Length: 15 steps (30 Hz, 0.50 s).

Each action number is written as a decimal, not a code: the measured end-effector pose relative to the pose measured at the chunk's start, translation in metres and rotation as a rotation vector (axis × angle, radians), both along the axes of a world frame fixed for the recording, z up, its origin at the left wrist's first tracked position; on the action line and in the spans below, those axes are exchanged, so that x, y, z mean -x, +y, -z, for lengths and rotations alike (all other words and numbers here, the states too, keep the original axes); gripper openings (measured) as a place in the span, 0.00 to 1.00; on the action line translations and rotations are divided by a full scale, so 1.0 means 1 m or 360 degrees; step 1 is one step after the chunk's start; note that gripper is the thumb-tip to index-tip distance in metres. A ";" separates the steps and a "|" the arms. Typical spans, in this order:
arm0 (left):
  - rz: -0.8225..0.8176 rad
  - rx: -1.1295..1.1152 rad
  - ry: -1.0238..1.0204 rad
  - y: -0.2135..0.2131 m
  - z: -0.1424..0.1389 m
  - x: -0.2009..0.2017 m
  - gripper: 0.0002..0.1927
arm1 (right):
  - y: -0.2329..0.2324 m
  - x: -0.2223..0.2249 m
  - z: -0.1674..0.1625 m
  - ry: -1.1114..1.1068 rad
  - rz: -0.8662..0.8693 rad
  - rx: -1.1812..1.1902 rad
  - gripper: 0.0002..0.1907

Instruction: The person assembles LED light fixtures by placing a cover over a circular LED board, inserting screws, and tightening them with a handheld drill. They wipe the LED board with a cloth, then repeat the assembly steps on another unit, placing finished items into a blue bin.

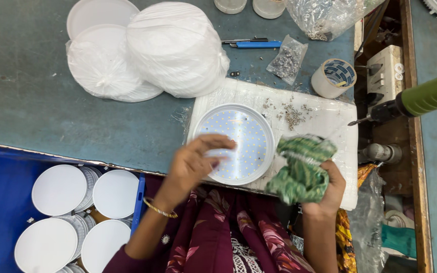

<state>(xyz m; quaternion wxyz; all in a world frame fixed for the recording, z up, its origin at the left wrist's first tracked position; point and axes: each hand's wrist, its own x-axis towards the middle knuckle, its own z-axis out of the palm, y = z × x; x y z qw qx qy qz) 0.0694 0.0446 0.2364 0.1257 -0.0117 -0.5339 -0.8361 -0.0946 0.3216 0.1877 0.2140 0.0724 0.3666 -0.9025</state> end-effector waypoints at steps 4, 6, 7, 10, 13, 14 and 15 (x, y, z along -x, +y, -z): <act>0.0246 0.0085 0.0092 0.055 0.009 0.002 0.51 | -0.053 -0.036 -0.032 0.0243 0.0026 -0.0074 0.24; 0.0135 -0.0114 0.0247 0.077 0.027 0.009 0.55 | -0.087 -0.065 -0.038 0.0203 -0.0212 -0.0314 0.29; -0.0046 -0.0239 0.0084 0.078 0.038 0.011 0.52 | -0.102 -0.080 -0.038 0.0308 -0.0305 -0.0347 0.31; -0.0568 -0.0602 -0.0287 0.064 0.075 0.013 0.42 | -0.116 -0.100 -0.043 0.1075 -0.0667 -0.0692 0.34; -0.1115 0.0229 -0.0523 0.012 0.096 -0.013 0.30 | -0.110 -0.105 -0.048 0.1517 -0.1009 -0.0865 0.31; -0.1250 0.1308 -0.0633 -0.011 0.096 -0.027 0.31 | -0.108 -0.105 -0.048 0.1571 -0.1111 -0.0868 0.29; -0.1441 0.1620 -0.0869 -0.036 0.093 -0.041 0.42 | -0.107 -0.103 -0.048 0.1457 -0.1166 -0.0806 0.24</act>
